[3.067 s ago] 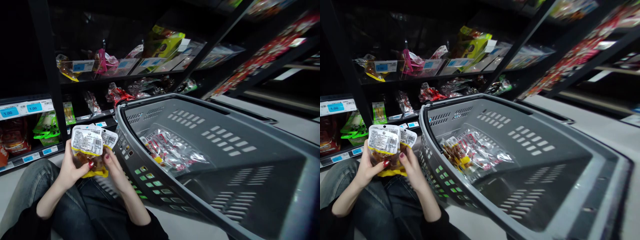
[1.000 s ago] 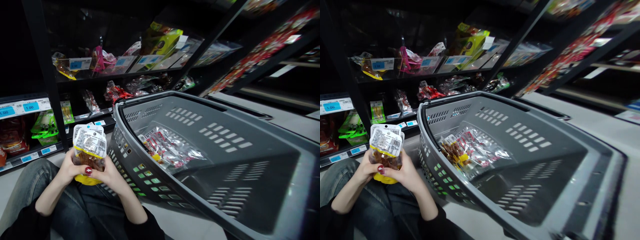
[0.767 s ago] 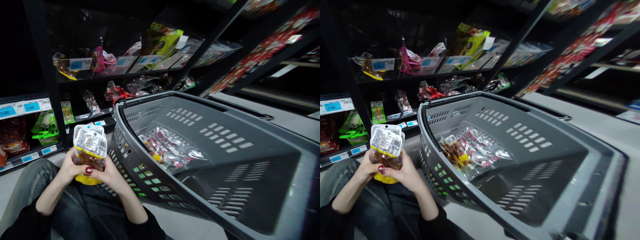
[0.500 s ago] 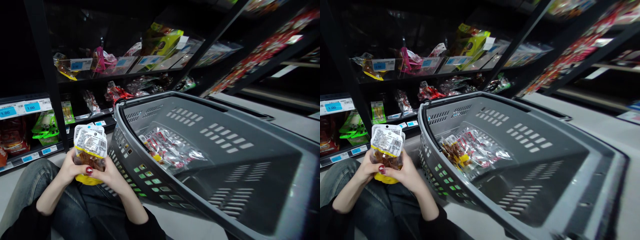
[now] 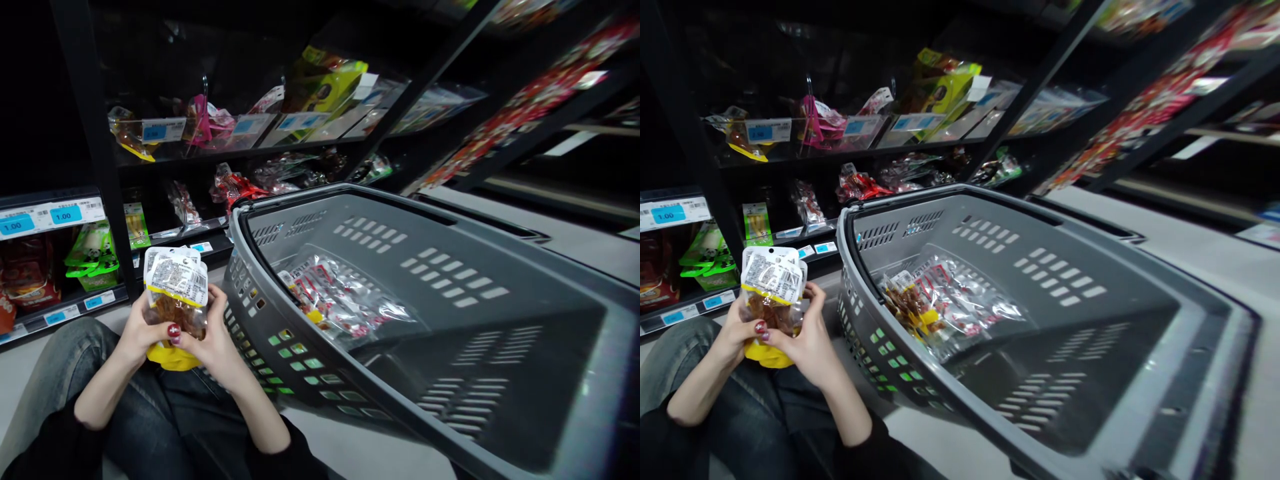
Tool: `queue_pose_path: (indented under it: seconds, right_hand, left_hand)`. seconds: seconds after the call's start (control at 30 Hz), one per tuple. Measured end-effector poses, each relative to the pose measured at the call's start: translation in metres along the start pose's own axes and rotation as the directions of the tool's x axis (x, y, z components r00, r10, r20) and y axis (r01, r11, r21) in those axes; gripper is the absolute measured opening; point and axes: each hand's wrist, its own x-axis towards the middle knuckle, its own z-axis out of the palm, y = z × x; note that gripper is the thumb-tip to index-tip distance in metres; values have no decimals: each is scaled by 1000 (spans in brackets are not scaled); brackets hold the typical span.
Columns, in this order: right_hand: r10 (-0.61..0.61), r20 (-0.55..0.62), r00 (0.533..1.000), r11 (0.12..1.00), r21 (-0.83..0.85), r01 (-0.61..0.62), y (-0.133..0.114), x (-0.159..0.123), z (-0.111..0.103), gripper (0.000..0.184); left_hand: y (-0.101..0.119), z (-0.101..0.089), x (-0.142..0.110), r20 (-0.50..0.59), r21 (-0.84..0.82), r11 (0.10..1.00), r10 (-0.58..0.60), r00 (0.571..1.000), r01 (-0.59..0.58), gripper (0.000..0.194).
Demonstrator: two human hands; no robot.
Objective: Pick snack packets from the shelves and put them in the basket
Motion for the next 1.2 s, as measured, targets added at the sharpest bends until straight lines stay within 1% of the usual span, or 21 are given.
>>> queue_pose_path:
  seconds: [0.1,0.2,0.3,0.37,0.43,0.53,0.63,0.7,0.8,0.87,0.93,1.03,1.1,1.17,1.2]
  right_hand:
    - [-46,-96,994,994,-104,36,3,-1,5,78]
    - [-42,-118,992,986,-166,22,6,-3,8,72]
    - [-71,-138,988,978,-206,41,8,-3,9,69]
    - [-73,-138,988,981,-186,47,8,-2,9,68]
    - [-52,-112,992,992,-124,38,7,0,9,66]
    - [-29,-72,997,1000,-10,29,6,3,9,61]
    - [-12,-61,998,1000,20,13,6,3,9,63]
    - [-9,-90,996,999,-32,6,7,2,10,60]
    - [5,-137,991,994,-104,-20,9,1,10,40]
    - [20,-146,989,996,-85,-32,10,2,10,28]
    - [29,-168,985,999,-27,-34,10,4,11,21]
    - [46,-200,979,998,39,-38,11,6,14,17]
    - [50,-211,976,998,49,-41,11,6,17,16]
    - [52,-255,966,997,65,-36,10,5,19,17]
    - [64,-294,954,993,114,-31,9,5,19,18]
  left_hand:
    - [0,0,1,-58,-10,1000,-1,998,0,52]
    - [0,1,2,-85,-39,999,-15,996,11,48]
    - [1,2,2,-110,-74,997,-44,993,36,45]
    - [1,3,2,-130,-96,994,-65,989,52,48]
    - [1,3,2,-149,-114,991,-82,985,65,51]
    - [0,5,3,-188,-145,986,-106,976,79,45]
    - [0,5,5,-244,-184,977,-149,958,105,38]
    - [-1,5,6,-270,-223,967,-181,946,122,38]
    - [-1,6,7,-276,-307,939,-247,929,158,40]
    - [-1,5,8,-258,-349,916,-296,920,197,42]
    - [0,4,9,-236,-371,902,-322,917,221,43]
    - [0,2,11,-214,-390,892,-328,920,227,43]
    - [-1,0,13,-203,-397,888,-329,922,230,45]
    - [-3,0,13,-218,-374,906,-292,931,197,41]
    - [-4,1,13,-226,-349,922,-255,940,166,37]
